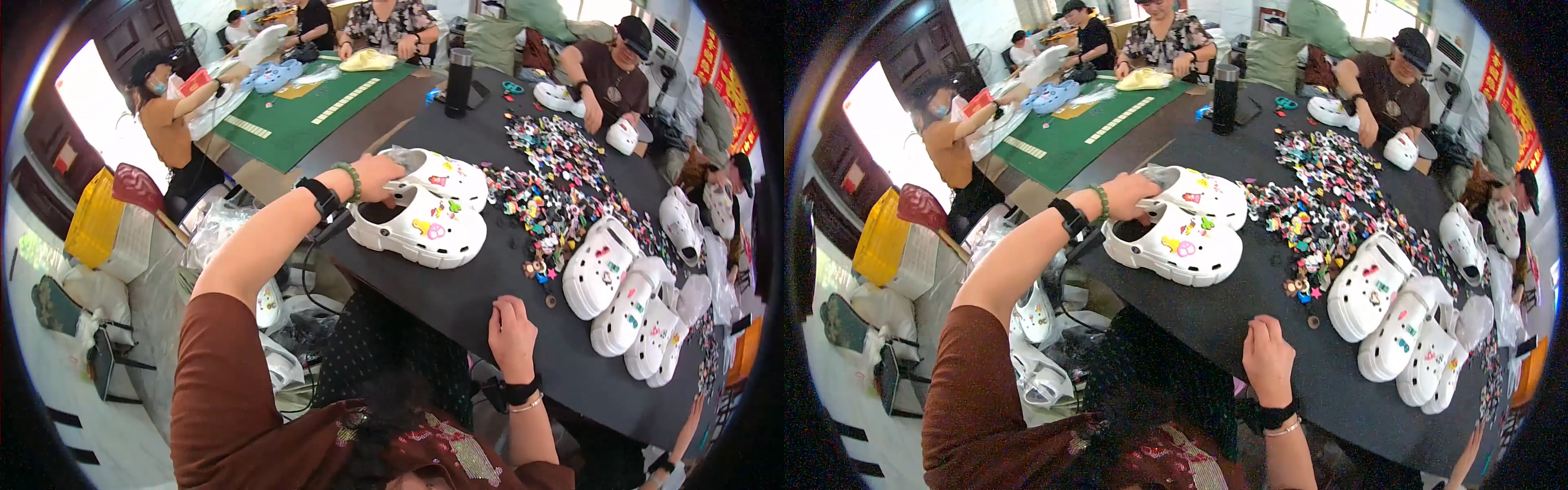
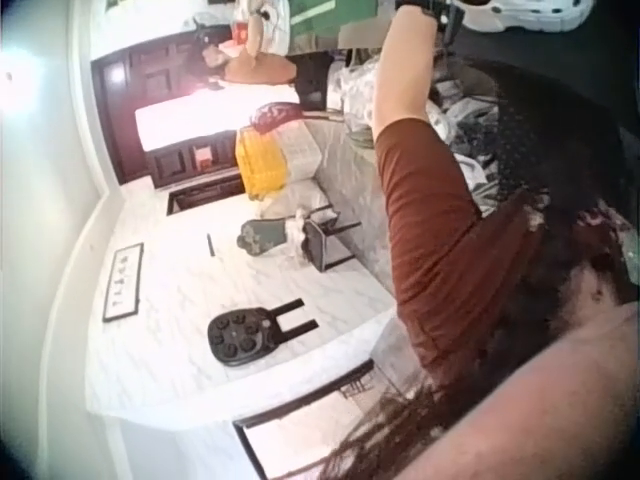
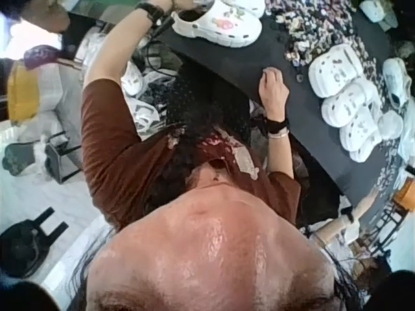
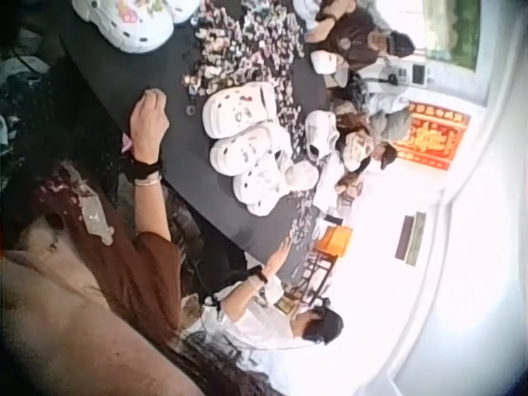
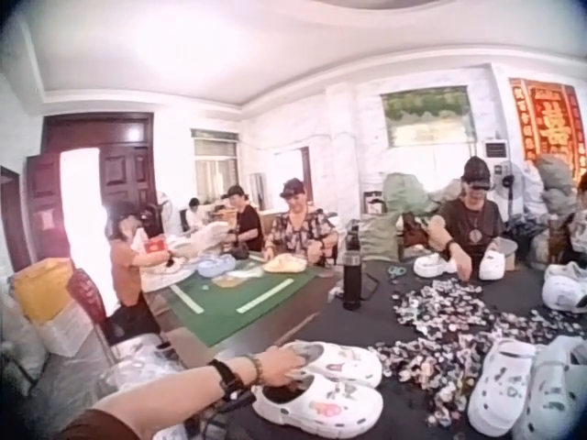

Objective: Apply decorative charms and stickers to white clog-style shoes at a manufacturing or assembly station.

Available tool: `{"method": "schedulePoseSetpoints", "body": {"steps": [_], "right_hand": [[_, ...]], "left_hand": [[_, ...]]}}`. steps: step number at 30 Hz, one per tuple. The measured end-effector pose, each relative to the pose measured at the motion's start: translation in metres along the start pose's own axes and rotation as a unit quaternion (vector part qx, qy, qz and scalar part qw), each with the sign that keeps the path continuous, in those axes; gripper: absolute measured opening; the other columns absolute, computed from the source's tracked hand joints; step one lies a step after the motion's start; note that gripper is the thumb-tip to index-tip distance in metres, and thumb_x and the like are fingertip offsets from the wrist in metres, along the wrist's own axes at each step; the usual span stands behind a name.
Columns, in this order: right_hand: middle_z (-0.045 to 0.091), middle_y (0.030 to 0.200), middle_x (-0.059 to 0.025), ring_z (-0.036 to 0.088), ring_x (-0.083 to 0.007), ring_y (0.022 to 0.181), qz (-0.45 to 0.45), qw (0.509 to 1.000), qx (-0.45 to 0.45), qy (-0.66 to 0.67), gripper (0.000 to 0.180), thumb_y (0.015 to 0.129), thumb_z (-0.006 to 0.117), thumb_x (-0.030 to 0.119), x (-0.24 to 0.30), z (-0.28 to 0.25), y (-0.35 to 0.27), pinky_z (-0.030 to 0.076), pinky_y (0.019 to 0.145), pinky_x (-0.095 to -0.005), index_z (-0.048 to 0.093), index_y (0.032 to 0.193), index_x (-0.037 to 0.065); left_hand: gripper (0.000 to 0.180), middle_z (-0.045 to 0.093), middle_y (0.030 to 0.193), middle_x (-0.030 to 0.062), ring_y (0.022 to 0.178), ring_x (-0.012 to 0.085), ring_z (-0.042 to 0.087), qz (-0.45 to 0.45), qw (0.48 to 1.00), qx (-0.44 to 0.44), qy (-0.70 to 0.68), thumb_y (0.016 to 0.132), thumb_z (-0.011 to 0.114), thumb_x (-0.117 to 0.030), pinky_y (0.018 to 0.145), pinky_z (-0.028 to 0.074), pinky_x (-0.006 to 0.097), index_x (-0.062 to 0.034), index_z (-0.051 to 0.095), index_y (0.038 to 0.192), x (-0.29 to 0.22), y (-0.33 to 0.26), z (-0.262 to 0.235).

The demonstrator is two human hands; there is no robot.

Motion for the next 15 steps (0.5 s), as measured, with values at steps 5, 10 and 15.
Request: {"method": "schedulePoseSetpoints", "body": {"steps": [5,10,15], "right_hand": [[0.062,0.103,-0.0093,0.066,-0.0296,0.075,-0.004,1.0,0.0,0.0,0.01,0.084,0.062,0.006,-0.002,0.001,0.001,0.055,0.062,-0.0371,0.061,0.093,0.005],[0.062,0.103,-0.0093,0.066,-0.0285,0.075,-0.012,1.0,0.017,0.003,0.012,0.083,0.063,0.006,0.001,0.004,0.003,0.055,0.062,-0.0365,0.061,0.095,0.005],[0.062,0.103,-0.0105,0.065,-0.0284,0.073,-0.003,0.999,0.032,-0.006,0.013,0.081,0.063,0.004,0.0,0.004,0.005,0.054,0.059,-0.0346,0.061,0.094,0.004]], "left_hand": [[0.027,0.062,0.09,0.0152,0.091,0.0361,0.06,0.039,0.982,-0.132,-0.127,0.075,0.074,-0.021,0.077,0.047,0.044,-0.0062,0.061,0.093,0.005,-0.017,0.0],[0.025,0.064,0.089,0.017,0.09,0.0373,0.061,-0.046,0.963,-0.243,-0.108,0.074,0.074,-0.02,0.078,0.048,0.045,-0.0054,0.061,0.09,0.05,-0.06,-0.025],[0.028,0.066,0.092,0.0181,0.091,0.0356,0.063,-0.249,0.931,-0.248,-0.099,0.073,0.075,-0.025,0.08,0.049,0.043,-0.0052,0.065,0.089,0.13,-0.074,-0.043]]}}
Point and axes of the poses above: each hand's wrist, its own y-axis towards the middle knuckle, its own z-axis out of the palm, x = y × z, the point moved 6 cm from there along y, towards the middle knuckle
